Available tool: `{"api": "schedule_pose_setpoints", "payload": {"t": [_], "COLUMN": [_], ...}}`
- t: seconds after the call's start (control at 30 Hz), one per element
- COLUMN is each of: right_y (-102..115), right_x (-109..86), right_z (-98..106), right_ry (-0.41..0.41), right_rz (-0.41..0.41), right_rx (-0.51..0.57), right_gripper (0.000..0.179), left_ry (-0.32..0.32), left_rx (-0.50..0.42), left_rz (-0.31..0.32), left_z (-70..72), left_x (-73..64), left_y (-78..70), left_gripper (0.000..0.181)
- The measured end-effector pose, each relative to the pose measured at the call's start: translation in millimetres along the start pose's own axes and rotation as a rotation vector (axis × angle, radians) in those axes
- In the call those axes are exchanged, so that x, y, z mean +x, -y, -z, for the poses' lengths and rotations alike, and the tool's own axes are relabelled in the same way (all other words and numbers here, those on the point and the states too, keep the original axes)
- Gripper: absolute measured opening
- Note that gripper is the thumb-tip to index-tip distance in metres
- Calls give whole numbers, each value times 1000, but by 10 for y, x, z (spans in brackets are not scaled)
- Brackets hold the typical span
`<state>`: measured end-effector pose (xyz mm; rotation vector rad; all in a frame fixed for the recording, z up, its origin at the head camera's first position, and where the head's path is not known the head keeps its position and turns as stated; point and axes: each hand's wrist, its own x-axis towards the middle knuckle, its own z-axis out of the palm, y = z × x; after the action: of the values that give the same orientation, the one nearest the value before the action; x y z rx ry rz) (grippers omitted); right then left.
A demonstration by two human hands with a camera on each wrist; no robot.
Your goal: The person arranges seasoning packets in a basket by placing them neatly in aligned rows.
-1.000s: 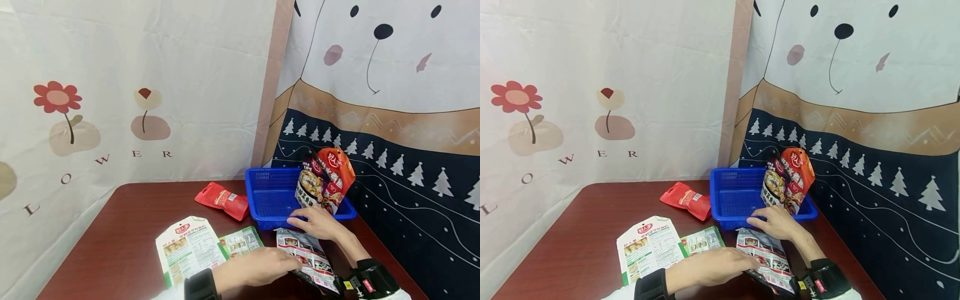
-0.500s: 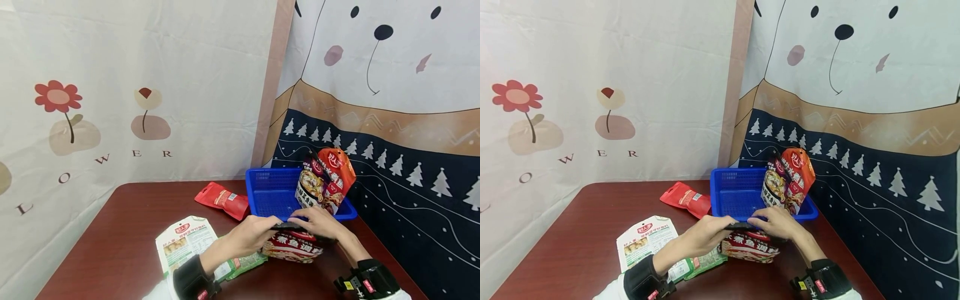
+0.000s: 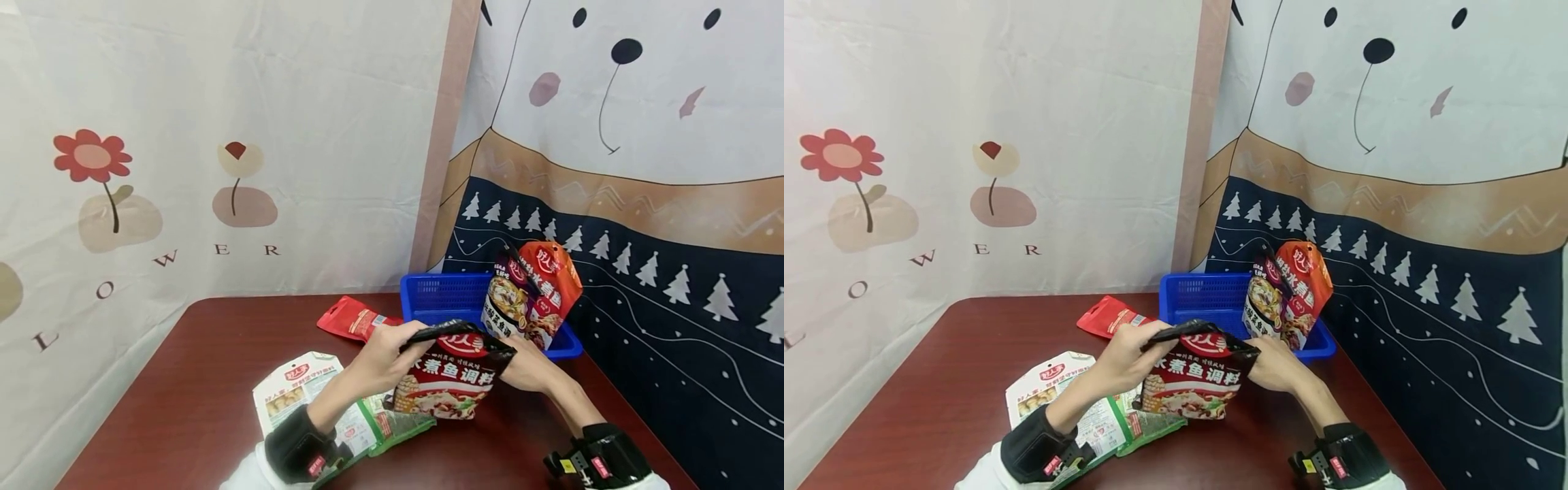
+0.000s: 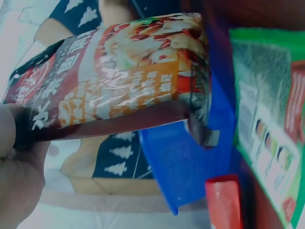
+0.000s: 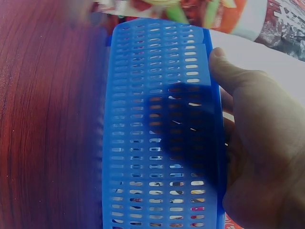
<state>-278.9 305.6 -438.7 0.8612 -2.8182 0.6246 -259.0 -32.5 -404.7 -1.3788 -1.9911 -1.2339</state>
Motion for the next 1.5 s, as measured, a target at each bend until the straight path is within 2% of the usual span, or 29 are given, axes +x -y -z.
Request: {"api": "schedule_pose_setpoints", "payload": {"t": [0.13,0.3,0.43,0.53,0.67,0.77,0.87,1.0,1.2,1.33,1.5], "right_y": [26,34,53,71,101,139,208,392,781,1003,1191], "right_x": [28,57,58,51,45,55,91,201,402,505,624], "right_z": [-24,-70,-83,-72,-48,-22,13,88,221,259,259], "right_ry": [13,34,31,41,77,91,62,-23,-117,-133,-138], "right_rz": [-10,-27,-38,-55,-86,-107,-99,-14,130,208,300], "right_rx": [0,-20,-37,-35,-15,12,66,189,342,431,571], "right_gripper": [15,33,38,39,43,47,50,48,58,66,64], "left_ry": [-157,-352,-445,-485,-513,-529,-538,-542,-521,-505,-481], "left_rx": [-28,-75,-44,-1,14,14,10,3,-14,-31,-46], "left_rz": [70,148,183,232,277,272,262,249,263,267,248], "left_z": [155,371,545,662,786,855,906,949,964,944,914], "left_x": [-17,-52,-83,-103,-131,-155,-179,-205,-207,-185,-163], "left_y": [17,9,-16,-47,-92,-98,-86,-78,-84,-91,-88], "left_gripper": [7,5,7,5,5,8,10,12,12,7,6]}}
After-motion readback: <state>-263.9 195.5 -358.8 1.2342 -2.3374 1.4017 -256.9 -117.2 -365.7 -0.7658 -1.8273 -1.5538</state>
